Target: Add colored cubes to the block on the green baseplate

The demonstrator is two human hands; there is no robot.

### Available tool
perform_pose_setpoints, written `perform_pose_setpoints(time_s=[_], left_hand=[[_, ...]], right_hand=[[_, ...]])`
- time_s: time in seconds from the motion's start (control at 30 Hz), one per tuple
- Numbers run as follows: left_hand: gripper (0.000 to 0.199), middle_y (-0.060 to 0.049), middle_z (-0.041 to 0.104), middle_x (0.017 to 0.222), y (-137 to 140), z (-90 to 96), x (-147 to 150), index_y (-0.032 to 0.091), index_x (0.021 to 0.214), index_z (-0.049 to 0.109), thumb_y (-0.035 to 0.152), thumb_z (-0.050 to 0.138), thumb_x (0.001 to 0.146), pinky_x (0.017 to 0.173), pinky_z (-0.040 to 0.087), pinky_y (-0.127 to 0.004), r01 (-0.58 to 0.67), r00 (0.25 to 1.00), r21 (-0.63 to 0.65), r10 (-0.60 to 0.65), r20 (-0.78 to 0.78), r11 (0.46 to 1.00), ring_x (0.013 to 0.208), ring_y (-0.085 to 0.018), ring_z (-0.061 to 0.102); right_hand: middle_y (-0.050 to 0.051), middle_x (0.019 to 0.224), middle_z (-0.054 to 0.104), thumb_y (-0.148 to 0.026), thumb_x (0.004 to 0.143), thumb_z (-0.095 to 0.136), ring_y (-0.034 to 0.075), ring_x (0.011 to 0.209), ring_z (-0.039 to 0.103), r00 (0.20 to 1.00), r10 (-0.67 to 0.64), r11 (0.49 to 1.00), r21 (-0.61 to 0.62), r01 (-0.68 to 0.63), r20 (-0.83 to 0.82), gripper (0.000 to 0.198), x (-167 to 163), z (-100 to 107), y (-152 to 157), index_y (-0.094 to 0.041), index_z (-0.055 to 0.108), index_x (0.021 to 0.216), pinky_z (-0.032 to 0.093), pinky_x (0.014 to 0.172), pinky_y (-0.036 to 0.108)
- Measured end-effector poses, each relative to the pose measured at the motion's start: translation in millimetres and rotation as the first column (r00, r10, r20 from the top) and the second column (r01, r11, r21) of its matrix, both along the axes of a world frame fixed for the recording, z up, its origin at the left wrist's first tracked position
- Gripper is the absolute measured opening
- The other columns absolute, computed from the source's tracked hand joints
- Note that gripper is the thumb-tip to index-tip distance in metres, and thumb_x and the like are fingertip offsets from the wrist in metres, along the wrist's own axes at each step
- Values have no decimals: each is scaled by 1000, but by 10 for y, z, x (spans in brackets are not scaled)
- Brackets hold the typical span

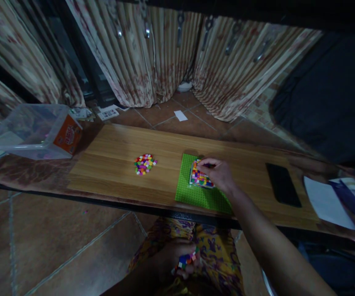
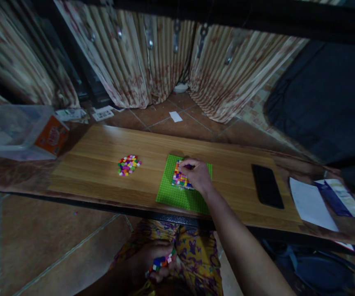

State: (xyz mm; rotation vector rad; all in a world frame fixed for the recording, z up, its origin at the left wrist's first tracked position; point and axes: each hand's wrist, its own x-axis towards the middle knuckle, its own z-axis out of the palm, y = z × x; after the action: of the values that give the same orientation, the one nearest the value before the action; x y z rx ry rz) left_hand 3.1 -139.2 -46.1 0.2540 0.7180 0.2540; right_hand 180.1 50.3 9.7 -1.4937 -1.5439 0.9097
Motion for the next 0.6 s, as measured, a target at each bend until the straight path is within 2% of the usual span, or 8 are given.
perform_pose_setpoints(time_s=[0.17, 0.27, 0.33, 0.4, 0.47, 0.5, 0.53, 0.6], left_hand=[[34, 0, 53, 66, -19, -9, -31, 14, 76, 52, 45, 64, 73, 38, 15, -17, 0, 1000, -16, 0, -13, 1000, 43, -4, 39], [35, 0, 53, 68, -40, 20, -56, 14, 77, 52, 45, 66, 71, 38, 15, -17, -53, 998, -27, 53, 14, 998, 45, -4, 40], [36, 0, 52, 66, -46, 44, -64, 14, 76, 52, 45, 68, 68, 38, 13, -17, -84, 996, -38, 85, 35, 996, 45, -4, 40], [37, 1, 50, 61, -42, 60, -63, 13, 74, 52, 45, 70, 66, 38, 11, -17, -96, 993, -55, 99, 65, 994, 43, -4, 38], [37, 1, 50, 60, -31, 62, -58, 13, 74, 53, 44, 71, 65, 37, 10, -17, -108, 990, -81, 115, 82, 991, 43, -4, 37], [37, 1, 51, 61, -25, 56, -55, 13, 74, 53, 44, 71, 65, 38, 10, -17, -116, 989, -92, 124, 82, 989, 44, -4, 38], [37, 0, 52, 63, -22, 48, -52, 13, 75, 54, 43, 71, 65, 38, 11, -16, -124, 988, -99, 132, 76, 987, 45, -4, 39], [37, -1, 53, 65, -22, 23, -50, 13, 78, 55, 44, 71, 66, 38, 13, -16, -132, 990, -98, 137, 45, 986, 46, -4, 41]], right_hand=[[2, 87, 67, -33, 69, 69, 18, 84, 61, 999, -11, 989, 150, 18, -47, 12, 0, -58, -57, -22, 72, 73, 45, 82, 34], [4, 97, 66, -34, 75, 65, 20, 96, 59, 985, -170, 939, 301, 167, -18, 13, 22, 21, -261, -24, 72, 80, 42, 90, 37], [4, 96, 66, -34, 79, 61, 21, 96, 59, 967, -255, 906, 347, 242, -9, 14, 32, 108, -506, -25, 71, 83, 42, 90, 37], [4, 92, 66, -35, 82, 59, 21, 92, 60, 971, -238, 928, 294, 231, -11, 15, 18, 169, -825, -26, 70, 85, 44, 85, 34], [3, 88, 67, -37, 85, 57, 20, 85, 61, 997, -80, 991, 107, 77, 16, 17, -29, 160, -1181, -27, 69, 90, 46, 76, 32], [4, 88, 67, -37, 86, 55, 20, 84, 62, 1000, -4, 1000, 11, 4, 15, 19, -63, 124, -1358, -27, 69, 92, 46, 74, 31], [4, 87, 67, -38, 86, 54, 20, 83, 62, 998, 68, 995, -73, -66, 19, 20, -102, 72, -1527, -27, 70, 91, 46, 73, 31], [3, 83, 66, -39, 88, 51, 20, 77, 62, 994, 113, 969, -219, -113, -9, 23, -177, -60, -1818, -27, 70, 94, 45, 69, 30]])
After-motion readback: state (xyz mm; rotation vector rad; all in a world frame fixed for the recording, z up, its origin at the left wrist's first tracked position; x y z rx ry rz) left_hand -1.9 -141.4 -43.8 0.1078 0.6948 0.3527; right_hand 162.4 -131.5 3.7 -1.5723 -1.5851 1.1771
